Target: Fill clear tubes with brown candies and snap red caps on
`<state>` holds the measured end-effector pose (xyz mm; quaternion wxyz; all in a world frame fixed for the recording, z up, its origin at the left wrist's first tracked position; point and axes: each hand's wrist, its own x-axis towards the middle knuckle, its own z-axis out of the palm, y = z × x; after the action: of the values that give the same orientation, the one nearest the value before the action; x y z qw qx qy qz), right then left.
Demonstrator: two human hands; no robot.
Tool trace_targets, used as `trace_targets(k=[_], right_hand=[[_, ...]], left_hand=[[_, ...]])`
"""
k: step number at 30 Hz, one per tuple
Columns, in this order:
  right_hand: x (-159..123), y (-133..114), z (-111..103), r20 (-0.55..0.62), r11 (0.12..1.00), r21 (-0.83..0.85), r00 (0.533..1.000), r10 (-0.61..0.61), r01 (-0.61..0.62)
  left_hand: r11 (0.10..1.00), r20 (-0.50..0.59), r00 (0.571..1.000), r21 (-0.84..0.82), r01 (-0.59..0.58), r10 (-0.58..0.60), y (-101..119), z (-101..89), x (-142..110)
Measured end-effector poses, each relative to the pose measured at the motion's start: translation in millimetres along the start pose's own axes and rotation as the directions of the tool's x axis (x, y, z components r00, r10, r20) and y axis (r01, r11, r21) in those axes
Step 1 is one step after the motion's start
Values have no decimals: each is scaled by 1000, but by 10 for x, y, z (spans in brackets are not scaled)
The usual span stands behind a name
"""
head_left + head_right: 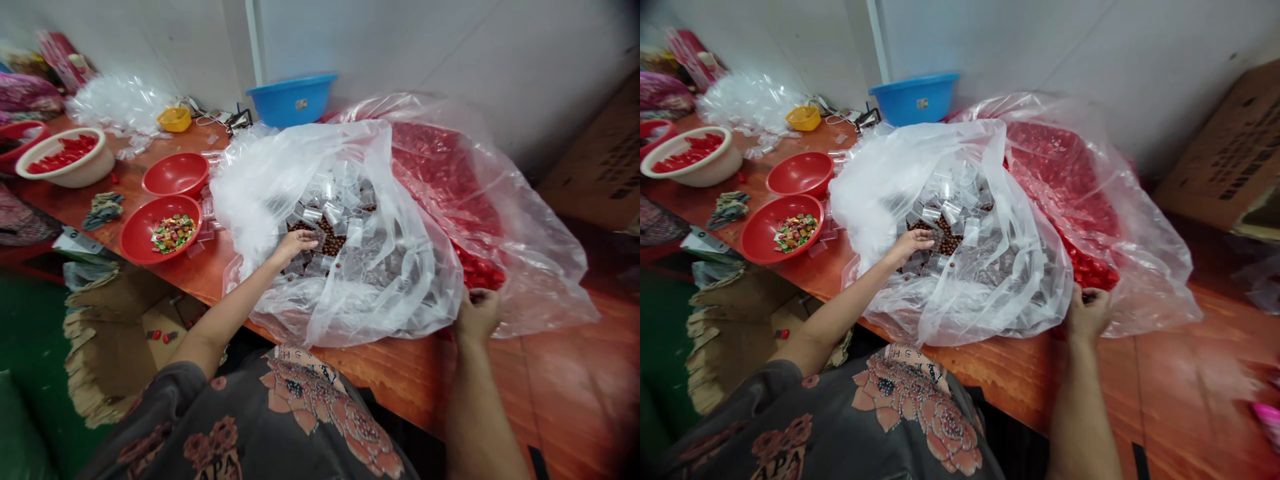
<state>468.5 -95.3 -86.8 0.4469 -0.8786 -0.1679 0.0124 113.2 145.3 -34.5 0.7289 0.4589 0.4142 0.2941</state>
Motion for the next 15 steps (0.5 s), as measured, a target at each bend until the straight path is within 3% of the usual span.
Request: trace_targets(k=[7,15], right_hand=[[-25,-72,3,-77,983,181,996,46,-31],[-11,-288,-129,29,830,535,985,169,-158]], left_hand=[[996,-10,998,61,65,-65,171,-76,-238],[997,104,995,-79,22,-14,263,-34,-427]])
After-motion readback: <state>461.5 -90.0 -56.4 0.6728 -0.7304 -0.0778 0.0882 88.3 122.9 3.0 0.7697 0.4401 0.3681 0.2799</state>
